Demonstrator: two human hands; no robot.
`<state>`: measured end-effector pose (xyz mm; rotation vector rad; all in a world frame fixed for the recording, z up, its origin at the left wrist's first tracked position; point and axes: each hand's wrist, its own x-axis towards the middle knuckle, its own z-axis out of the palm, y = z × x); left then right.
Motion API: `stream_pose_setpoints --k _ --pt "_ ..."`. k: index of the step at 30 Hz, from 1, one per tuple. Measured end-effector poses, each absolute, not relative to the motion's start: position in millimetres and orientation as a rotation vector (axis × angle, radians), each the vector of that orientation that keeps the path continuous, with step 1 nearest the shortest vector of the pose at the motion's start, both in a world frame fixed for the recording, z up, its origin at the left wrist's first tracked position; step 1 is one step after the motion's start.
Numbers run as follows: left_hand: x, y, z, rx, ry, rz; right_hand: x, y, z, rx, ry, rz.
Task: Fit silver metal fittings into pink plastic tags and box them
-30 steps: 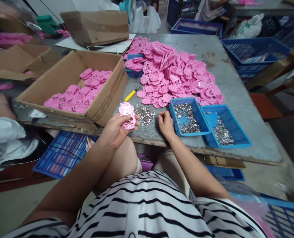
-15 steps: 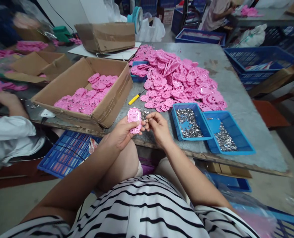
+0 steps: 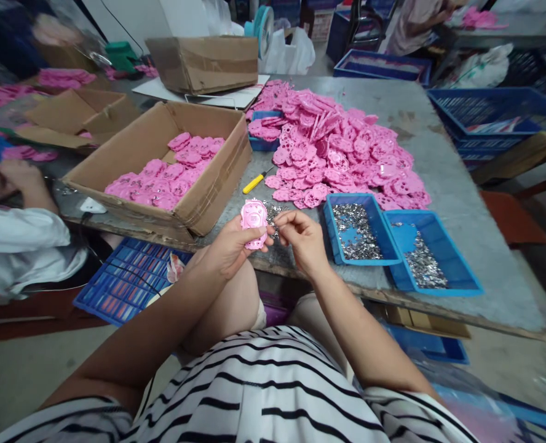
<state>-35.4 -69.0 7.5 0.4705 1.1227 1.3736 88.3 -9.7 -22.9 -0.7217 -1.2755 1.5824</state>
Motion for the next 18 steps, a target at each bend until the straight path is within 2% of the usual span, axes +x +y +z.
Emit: stream_pose_setpoints --k 7,14,18 --pt "-35 -69 5 0.514 1.101 1.4 87 -13 -25 -0.723 -1.492 1.429" --pt "-33 -69 3 0.536 1.247 1.504 91 -14 -19 -0.781 -1.319 1.586" --pt "-32 -68 5 0.556 1.312 1.527 94 -15 -9 -0.858 -1.361 1.542"
